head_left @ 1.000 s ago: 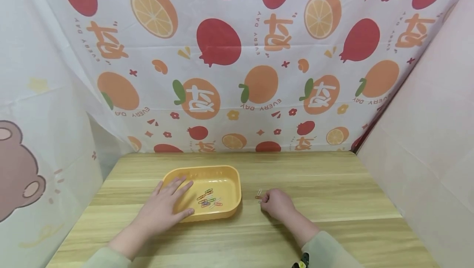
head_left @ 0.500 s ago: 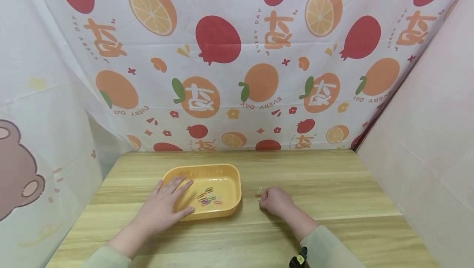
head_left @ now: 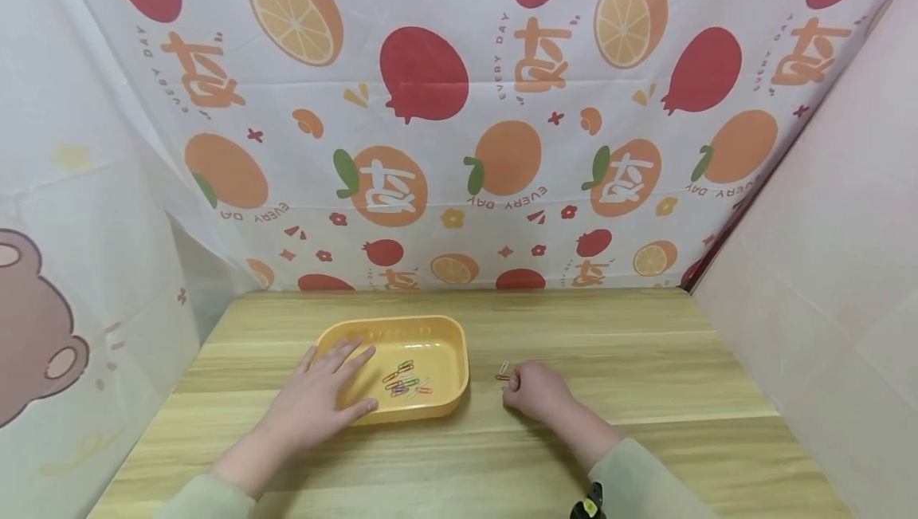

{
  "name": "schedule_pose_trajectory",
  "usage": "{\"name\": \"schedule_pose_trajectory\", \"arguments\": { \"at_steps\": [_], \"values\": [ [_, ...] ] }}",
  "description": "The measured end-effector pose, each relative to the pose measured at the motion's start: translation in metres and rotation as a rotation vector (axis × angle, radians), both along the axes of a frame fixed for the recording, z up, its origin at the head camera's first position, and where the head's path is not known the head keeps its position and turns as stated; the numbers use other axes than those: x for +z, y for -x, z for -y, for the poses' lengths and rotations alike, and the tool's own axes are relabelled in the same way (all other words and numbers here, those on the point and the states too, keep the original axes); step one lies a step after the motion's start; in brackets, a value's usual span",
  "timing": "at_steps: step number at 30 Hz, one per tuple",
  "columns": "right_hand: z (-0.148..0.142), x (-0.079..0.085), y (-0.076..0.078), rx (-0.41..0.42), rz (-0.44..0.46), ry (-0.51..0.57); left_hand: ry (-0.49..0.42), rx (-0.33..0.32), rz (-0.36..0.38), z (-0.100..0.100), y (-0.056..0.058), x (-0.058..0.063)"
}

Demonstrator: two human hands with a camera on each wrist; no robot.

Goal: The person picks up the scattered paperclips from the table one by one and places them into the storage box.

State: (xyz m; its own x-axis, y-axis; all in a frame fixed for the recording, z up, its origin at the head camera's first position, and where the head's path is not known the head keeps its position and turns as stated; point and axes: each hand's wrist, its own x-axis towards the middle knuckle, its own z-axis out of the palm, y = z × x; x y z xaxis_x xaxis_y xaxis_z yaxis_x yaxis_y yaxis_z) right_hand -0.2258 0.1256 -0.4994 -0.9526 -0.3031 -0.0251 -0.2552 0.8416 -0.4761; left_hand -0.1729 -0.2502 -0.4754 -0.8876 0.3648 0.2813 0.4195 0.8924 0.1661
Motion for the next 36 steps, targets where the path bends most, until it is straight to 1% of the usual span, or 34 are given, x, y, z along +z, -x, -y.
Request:
{"name": "schedule_pose_trajectory", "arguments": {
  "at_steps": [3, 9, 15, 20, 25, 32, 36],
  "values": [
    [-0.002, -0.003, -0.001, 0.021, -0.035, -0.004, 0.003, 0.000, -0.006, 0.000, 0.000, -0.001],
    [-0.005, -0.006, -0.004, 0.050, -0.082, 0.028, -0.006, -0.007, -0.038, 0.000, 0.000, 0.000],
    [-0.008, -0.009, -0.006, 0.096, -0.123, 0.047, 0.003, 0.004, -0.005, 0.001, 0.001, 0.000],
    [-0.011, -0.013, -0.009, 0.122, -0.152, 0.048, 0.010, 0.005, 0.005, 0.001, 0.000, -0.002],
    [-0.012, -0.016, -0.010, 0.118, -0.158, 0.050, 0.007, 0.008, 0.012, 0.001, -0.001, -0.003],
    [-0.017, -0.013, -0.009, 0.070, -0.151, 0.090, 0.013, 0.007, 0.002, 0.000, 0.001, -0.004],
    [-0.018, -0.012, -0.009, 0.083, -0.170, 0.086, 0.016, 0.007, -0.001, 0.000, 0.002, -0.003]
  ]
}}
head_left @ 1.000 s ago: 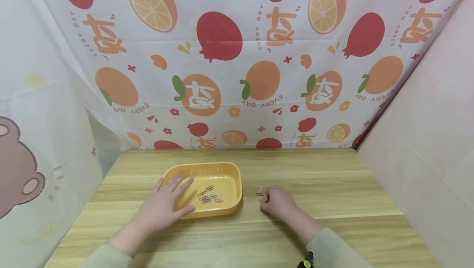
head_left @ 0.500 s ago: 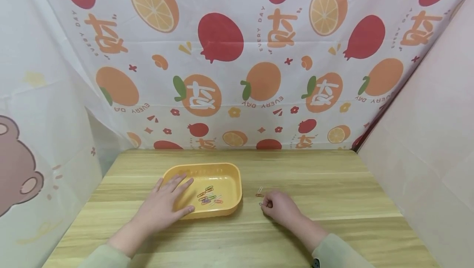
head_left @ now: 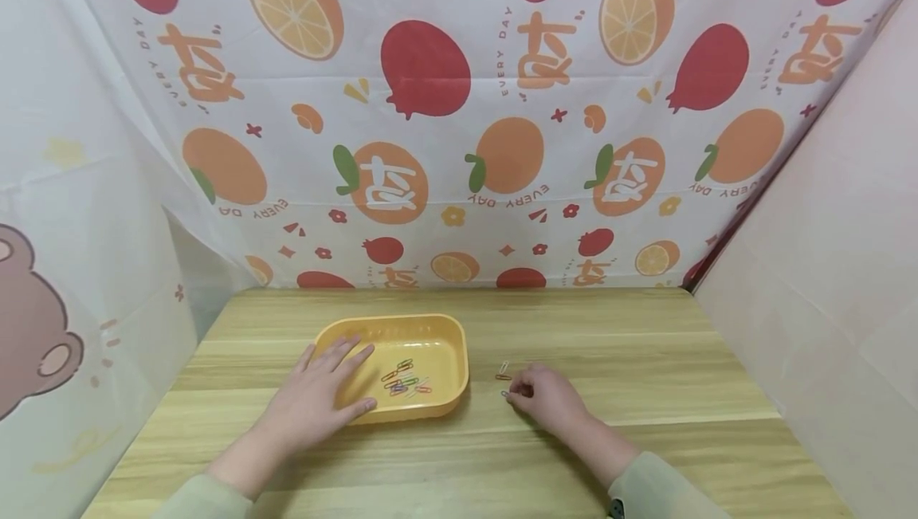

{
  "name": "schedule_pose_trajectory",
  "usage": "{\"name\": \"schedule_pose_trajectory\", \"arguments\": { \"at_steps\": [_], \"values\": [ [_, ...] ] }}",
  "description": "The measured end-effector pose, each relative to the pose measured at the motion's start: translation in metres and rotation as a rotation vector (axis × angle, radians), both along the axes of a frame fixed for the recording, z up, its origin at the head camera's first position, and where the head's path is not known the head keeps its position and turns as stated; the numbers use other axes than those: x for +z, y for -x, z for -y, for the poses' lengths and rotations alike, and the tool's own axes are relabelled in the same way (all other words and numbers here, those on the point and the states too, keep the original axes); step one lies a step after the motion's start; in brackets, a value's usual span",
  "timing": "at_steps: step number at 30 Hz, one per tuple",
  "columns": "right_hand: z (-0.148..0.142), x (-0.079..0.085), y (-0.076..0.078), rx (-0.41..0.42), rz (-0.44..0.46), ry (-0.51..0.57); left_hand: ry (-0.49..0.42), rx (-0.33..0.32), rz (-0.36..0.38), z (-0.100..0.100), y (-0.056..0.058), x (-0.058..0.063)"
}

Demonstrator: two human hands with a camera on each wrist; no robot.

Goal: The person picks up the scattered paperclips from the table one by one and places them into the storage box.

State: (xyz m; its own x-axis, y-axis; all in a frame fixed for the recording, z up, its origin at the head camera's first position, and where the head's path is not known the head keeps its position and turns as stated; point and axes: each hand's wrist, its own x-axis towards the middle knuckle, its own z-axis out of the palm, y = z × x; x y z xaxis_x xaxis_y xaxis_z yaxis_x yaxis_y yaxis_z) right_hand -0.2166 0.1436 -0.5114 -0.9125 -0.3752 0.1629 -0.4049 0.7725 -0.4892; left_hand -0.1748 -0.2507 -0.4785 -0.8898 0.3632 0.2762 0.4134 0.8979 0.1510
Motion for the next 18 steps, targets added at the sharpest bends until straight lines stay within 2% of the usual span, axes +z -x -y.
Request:
{"name": "schedule_pose_trajectory", "arguments": {
  "at_steps": [10, 18],
  "values": [
    [-0.0002, -0.0025, 0.0008, 0.026, -0.033, -0.017, -0.003, 0.001, -0.003, -0.0017, -0.0020, 0.0035],
    [-0.0017, -0.0039, 0.0022, 0.047, -0.036, -0.017, -0.006, 0.000, -0.004, -0.0016, -0.0027, 0.0020]
  ]
}}
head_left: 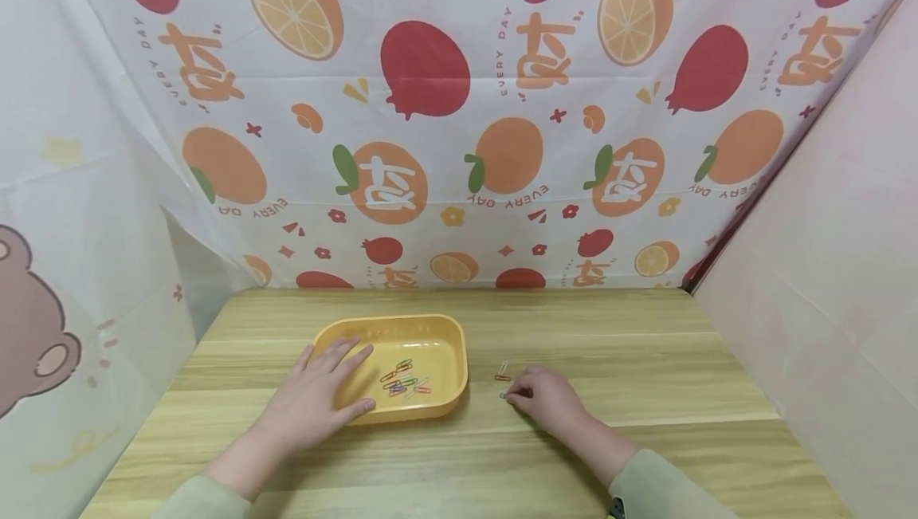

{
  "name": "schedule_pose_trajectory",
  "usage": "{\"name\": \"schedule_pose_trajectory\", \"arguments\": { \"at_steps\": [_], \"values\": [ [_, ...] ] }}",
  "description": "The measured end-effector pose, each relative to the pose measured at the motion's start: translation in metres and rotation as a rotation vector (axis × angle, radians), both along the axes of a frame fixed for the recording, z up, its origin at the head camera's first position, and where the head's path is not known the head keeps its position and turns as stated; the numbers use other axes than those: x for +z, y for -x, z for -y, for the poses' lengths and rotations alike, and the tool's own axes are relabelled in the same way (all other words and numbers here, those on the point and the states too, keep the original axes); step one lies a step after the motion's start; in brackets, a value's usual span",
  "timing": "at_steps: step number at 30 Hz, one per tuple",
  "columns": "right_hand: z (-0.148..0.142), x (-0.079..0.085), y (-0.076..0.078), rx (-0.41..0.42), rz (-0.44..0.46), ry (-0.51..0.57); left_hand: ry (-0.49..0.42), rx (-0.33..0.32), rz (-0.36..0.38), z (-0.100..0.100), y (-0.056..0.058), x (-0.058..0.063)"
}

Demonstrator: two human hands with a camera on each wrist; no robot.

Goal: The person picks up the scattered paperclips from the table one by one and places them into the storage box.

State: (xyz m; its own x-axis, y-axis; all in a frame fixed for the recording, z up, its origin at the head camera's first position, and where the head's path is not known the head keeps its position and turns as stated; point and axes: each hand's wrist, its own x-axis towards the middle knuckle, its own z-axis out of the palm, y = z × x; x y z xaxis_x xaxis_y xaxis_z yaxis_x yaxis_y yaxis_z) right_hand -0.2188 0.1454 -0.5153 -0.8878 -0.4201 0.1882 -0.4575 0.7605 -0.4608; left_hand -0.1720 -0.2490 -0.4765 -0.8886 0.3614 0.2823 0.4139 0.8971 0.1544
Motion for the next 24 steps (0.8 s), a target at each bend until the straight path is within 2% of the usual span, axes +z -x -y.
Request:
{"name": "schedule_pose_trajectory", "arguments": {
  "at_steps": [9, 17, 24],
  "values": [
    [-0.0028, 0.0037, -0.0001, -0.012, 0.020, 0.021, -0.008, -0.013, -0.050, -0.0002, 0.0006, -0.0015],
    [-0.0063, 0.0085, 0.0044, -0.049, 0.033, 0.087, 0.006, -0.006, -0.011, 0.0005, 0.0006, -0.0004],
    [-0.0076, 0.0091, 0.0062, -0.066, 0.075, 0.126, -0.002, -0.009, -0.017, -0.0001, 0.0006, 0.0000]
  ]
}}
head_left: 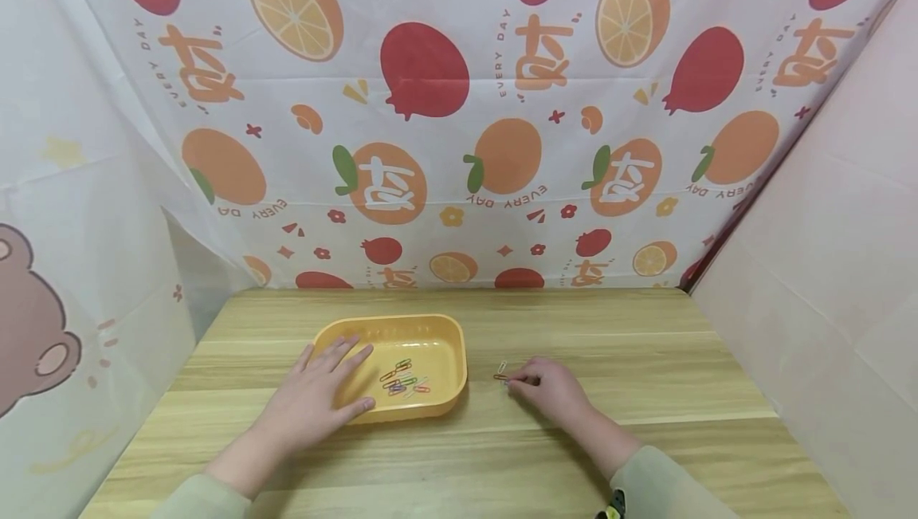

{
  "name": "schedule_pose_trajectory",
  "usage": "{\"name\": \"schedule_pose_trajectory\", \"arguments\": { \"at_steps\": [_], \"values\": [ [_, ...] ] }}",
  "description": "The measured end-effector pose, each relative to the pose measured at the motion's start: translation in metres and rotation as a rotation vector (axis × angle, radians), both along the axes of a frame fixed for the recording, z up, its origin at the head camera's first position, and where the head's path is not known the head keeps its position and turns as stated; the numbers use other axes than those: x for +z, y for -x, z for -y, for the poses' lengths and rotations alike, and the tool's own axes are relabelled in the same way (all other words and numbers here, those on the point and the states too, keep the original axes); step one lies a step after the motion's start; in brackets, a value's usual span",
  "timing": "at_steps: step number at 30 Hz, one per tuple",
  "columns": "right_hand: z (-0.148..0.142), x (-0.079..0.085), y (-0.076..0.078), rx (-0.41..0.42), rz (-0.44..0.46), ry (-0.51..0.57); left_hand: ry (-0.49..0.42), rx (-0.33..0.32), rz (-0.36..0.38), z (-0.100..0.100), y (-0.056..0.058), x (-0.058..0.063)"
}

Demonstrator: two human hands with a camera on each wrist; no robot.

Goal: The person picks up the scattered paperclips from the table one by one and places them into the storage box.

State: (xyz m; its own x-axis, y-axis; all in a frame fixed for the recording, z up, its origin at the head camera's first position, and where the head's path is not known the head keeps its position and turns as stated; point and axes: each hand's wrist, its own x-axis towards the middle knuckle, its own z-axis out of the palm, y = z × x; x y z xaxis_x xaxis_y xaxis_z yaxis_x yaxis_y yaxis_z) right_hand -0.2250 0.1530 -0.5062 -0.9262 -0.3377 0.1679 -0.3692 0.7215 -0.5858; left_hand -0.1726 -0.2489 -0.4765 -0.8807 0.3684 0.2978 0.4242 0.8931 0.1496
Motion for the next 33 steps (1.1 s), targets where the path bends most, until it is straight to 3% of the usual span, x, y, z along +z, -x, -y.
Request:
{"name": "schedule_pose_trajectory", "arguments": {
  "at_steps": [8, 16, 24, 33],
  "values": [
    [0.005, 0.000, 0.004, -0.009, 0.022, 0.037, 0.005, 0.003, 0.011, 0.003, -0.001, -0.002],
    [0.021, 0.015, 0.010, -0.016, 0.047, 0.124, 0.003, -0.003, 0.009, 0.003, -0.001, -0.002],
    [0.050, 0.031, 0.020, 0.008, 0.037, 0.168, -0.004, -0.003, 0.014, 0.000, -0.002, 0.000],
    [0.094, 0.050, 0.023, 0.053, 0.095, 0.243, -0.009, -0.001, -0.009, -0.001, -0.003, 0.001]
  ]
}}
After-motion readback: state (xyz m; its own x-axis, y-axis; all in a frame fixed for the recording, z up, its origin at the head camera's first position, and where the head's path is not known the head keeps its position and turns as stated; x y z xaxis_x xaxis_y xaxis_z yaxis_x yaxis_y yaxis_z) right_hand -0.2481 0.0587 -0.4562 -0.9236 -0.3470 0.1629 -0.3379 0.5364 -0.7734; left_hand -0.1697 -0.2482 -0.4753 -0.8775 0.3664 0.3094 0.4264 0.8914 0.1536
